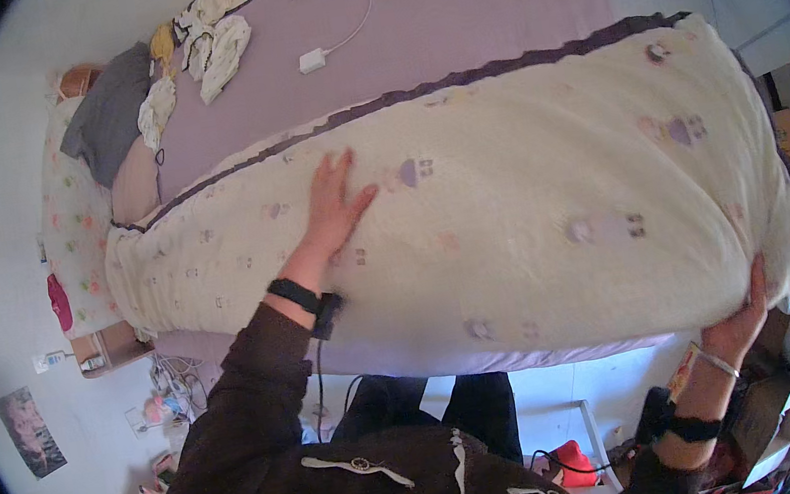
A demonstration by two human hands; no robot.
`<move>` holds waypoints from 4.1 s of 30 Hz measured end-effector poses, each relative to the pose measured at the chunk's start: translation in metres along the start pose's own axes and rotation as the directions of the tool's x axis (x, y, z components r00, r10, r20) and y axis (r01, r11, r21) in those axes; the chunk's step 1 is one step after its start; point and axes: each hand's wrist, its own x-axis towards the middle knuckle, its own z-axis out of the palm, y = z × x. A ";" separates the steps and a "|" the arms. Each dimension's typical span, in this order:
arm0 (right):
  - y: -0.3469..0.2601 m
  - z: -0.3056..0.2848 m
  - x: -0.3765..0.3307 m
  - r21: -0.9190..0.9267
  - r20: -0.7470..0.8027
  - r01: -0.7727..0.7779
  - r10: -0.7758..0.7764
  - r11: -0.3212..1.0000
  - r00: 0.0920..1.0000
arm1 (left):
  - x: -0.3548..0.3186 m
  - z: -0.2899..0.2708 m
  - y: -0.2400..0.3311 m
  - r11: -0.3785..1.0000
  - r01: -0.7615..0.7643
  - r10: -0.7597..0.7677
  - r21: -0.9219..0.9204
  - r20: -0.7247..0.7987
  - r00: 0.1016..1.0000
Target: The person folds a pillowcase and several pieces of clothing on a bed. They handle a pillowcase, a pair of jeans, a white top, a yellow top, and a patterned sheet, folding each item and placing it on the bed.
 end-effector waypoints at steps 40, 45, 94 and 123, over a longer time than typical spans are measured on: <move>0.497 0.267 -0.337 -0.485 0.871 0.810 -0.097 -0.330 0.482 | -0.207 -0.059 -0.317 0.175 0.685 0.069 -0.707 0.703 0.708; 0.559 0.248 -0.332 -0.430 0.609 0.764 0.470 -0.481 0.639 | -0.215 -0.071 -0.318 0.276 0.715 0.054 -0.642 0.753 0.655; 0.630 0.242 -0.330 -0.559 0.271 0.499 0.423 -0.662 0.865 | -0.371 -0.288 -0.936 -0.060 -0.267 -0.841 -0.962 -0.095 0.533; 0.556 0.177 -0.313 -0.582 0.791 0.809 0.287 0.082 0.540 | -0.252 -0.100 -0.329 0.775 -0.602 0.608 -0.190 0.480 0.632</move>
